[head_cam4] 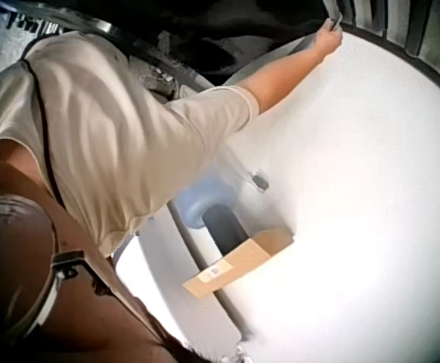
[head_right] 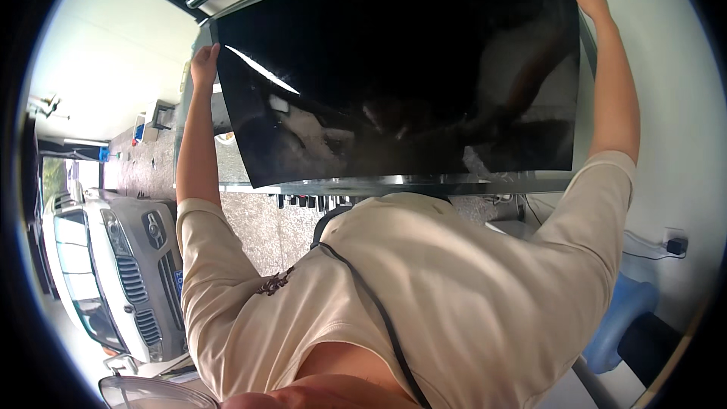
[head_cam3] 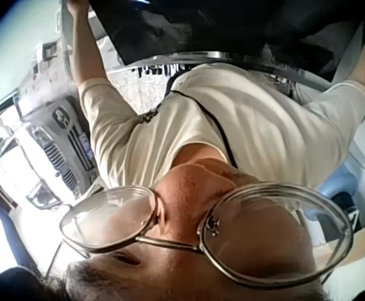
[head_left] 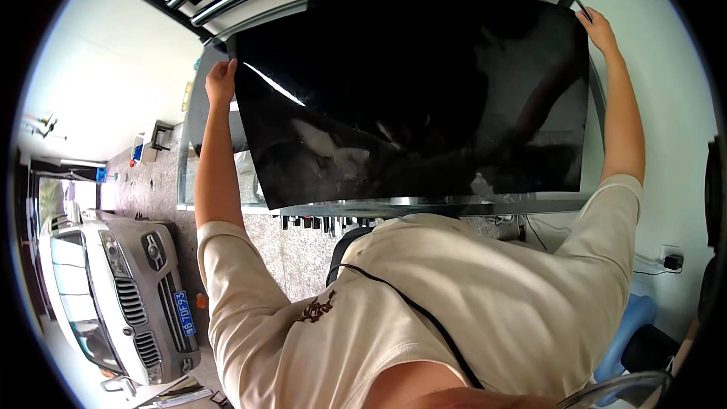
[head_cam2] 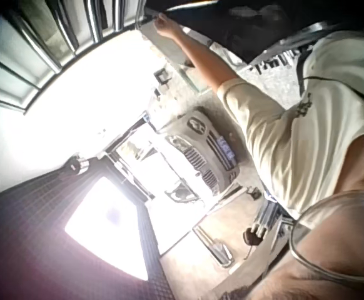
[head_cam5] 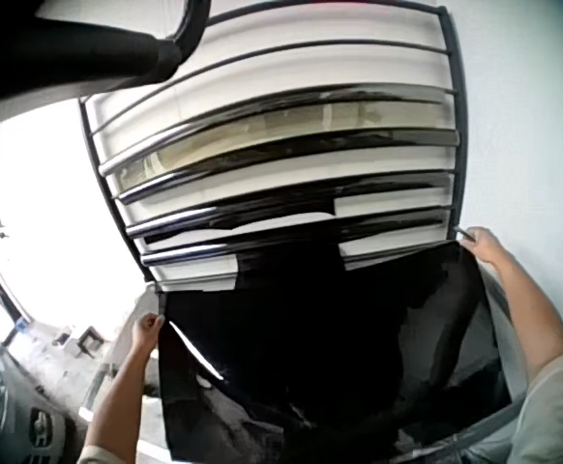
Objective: The person measures and cuts a piece of black window tint film on a glass table using a ruler and a utility knife. They then apply the cut film to the side window of a white car, smoothing it out and trimming the edges.
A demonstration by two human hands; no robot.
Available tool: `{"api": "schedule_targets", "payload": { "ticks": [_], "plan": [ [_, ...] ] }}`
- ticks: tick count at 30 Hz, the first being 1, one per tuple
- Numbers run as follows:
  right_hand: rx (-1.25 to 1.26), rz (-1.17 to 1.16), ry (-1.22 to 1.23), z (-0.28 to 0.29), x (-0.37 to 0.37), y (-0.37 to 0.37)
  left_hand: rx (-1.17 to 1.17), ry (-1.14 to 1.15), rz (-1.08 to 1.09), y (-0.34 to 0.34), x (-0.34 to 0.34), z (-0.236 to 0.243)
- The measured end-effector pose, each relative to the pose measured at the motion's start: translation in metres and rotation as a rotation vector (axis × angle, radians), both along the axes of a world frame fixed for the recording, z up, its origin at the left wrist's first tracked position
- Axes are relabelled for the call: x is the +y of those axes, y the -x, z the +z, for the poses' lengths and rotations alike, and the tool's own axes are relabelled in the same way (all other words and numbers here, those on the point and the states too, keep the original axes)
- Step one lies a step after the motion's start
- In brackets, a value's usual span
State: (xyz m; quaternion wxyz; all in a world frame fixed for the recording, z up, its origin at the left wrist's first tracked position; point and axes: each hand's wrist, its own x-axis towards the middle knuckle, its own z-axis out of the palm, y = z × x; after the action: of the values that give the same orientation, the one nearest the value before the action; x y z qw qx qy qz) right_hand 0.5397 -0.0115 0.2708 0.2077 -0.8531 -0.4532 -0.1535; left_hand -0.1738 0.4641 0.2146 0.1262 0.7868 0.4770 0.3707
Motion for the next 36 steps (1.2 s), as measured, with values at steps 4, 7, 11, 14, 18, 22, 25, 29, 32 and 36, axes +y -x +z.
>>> {"api": "schedule_targets", "payload": {
  "ticks": [4,7,11,14,18,22,25,29,32,36],
  "plan": [
    [0.052,-0.002,0.1,-0.023,0.023,0.012,0.127,0.101,0.014,-0.031,0.017,-0.055],
    [0.069,0.011,0.213,-0.029,0.032,0.011,0.083,0.217,-0.008,-0.039,0.026,-0.098],
    [0.033,-0.018,0.247,-0.027,0.037,0.035,-0.174,0.429,-0.185,-0.053,0.021,-0.127],
    [-0.026,-0.005,0.194,-0.031,0.026,0.037,-0.315,0.402,-0.26,-0.064,0.006,-0.11],
    [-0.006,0.01,0.233,0.025,0.035,0.092,-0.367,0.26,-0.397,-0.053,0.002,-0.073],
    [-0.039,0.047,0.098,0.087,0.017,0.112,-0.371,-0.031,-0.337,-0.049,0.002,-0.015],
    [-0.091,0.315,-0.22,0.155,0.017,0.188,-0.548,0.017,-0.297,-0.025,0.014,0.019],
    [-0.312,0.233,-0.562,0.183,-0.019,0.171,-0.731,-0.067,-0.234,0.032,0.036,0.067],
    [-0.217,-0.136,-0.559,0.211,-0.033,0.191,-0.836,-0.212,-0.229,0.061,0.056,0.102],
    [-0.317,-0.16,-0.4,0.242,-0.049,0.167,-0.749,-0.187,-0.242,0.058,0.09,0.137]
  ]
}}
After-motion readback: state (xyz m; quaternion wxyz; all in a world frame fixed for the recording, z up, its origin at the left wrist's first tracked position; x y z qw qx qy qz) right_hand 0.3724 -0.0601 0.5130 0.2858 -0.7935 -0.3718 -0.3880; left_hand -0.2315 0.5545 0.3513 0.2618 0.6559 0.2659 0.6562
